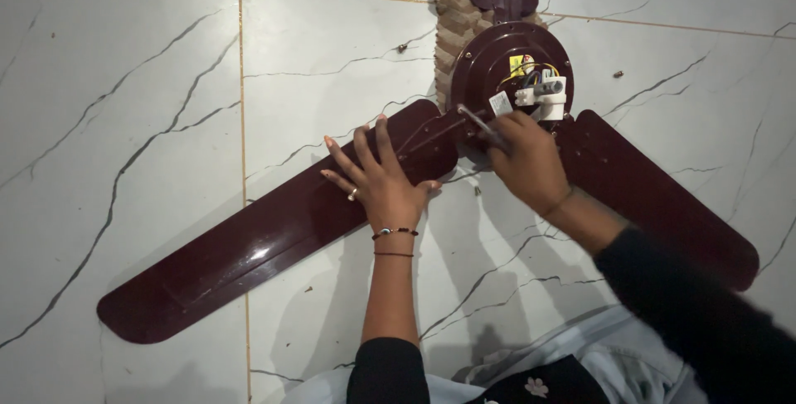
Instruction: The person attaches three maroon ceiling fan blades to the central motor housing using a screwdriver. They secure each blade one at a time by tightening screws at the blade mounts, rotating the fan assembly as needed to access each blade.
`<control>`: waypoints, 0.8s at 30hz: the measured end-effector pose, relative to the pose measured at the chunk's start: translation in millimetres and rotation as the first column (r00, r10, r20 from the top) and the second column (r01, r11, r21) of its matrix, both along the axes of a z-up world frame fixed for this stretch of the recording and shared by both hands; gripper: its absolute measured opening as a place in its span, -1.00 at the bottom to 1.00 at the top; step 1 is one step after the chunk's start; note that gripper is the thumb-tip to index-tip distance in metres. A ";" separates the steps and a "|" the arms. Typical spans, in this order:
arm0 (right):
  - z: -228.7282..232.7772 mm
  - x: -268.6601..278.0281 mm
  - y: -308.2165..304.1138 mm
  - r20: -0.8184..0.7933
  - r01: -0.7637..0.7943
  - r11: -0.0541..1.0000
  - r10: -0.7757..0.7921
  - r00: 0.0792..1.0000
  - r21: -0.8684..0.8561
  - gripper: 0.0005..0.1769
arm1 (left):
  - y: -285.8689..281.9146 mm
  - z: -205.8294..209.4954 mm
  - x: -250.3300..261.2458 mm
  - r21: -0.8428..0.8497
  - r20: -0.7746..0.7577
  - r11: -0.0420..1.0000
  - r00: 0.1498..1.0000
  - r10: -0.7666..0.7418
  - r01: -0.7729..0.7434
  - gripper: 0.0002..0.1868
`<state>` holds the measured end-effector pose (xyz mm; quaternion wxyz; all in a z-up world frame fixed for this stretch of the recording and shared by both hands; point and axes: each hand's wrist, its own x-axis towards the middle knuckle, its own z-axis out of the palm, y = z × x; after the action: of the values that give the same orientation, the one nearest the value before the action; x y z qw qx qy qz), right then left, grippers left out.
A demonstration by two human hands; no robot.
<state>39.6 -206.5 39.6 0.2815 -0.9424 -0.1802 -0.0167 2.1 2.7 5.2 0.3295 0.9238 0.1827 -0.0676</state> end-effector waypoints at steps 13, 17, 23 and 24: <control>-57.4 -108.1 -8.2 -0.200 0.246 0.967 -0.229 0.953 0.067 -0.71 | 0.2 -9.4 -1.8 0.064 0.012 0.997 0.999 -0.051 0.050 0.59; -57.5 -106.7 -7.5 -0.110 0.161 0.982 -0.171 0.979 -0.094 -0.83 | -0.3 -8.4 -6.9 0.098 -0.013 0.993 0.998 -0.058 0.059 0.60; -64.4 -107.0 -9.6 0.014 0.208 0.977 -0.208 0.978 -0.037 -0.81 | 2.1 -12.5 -11.5 0.137 0.022 0.987 0.996 -0.083 0.080 0.59; -64.5 -106.6 -10.3 0.005 0.210 0.977 -0.210 0.978 -0.042 -0.81 | 2.4 -14.8 -11.8 0.148 0.045 0.985 0.994 -0.096 0.088 0.59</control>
<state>-67.0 -216.9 -24.9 0.2579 -0.9619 -0.0801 -0.0427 -9.7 5.1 -9.6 0.2621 0.9544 0.1356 -0.0451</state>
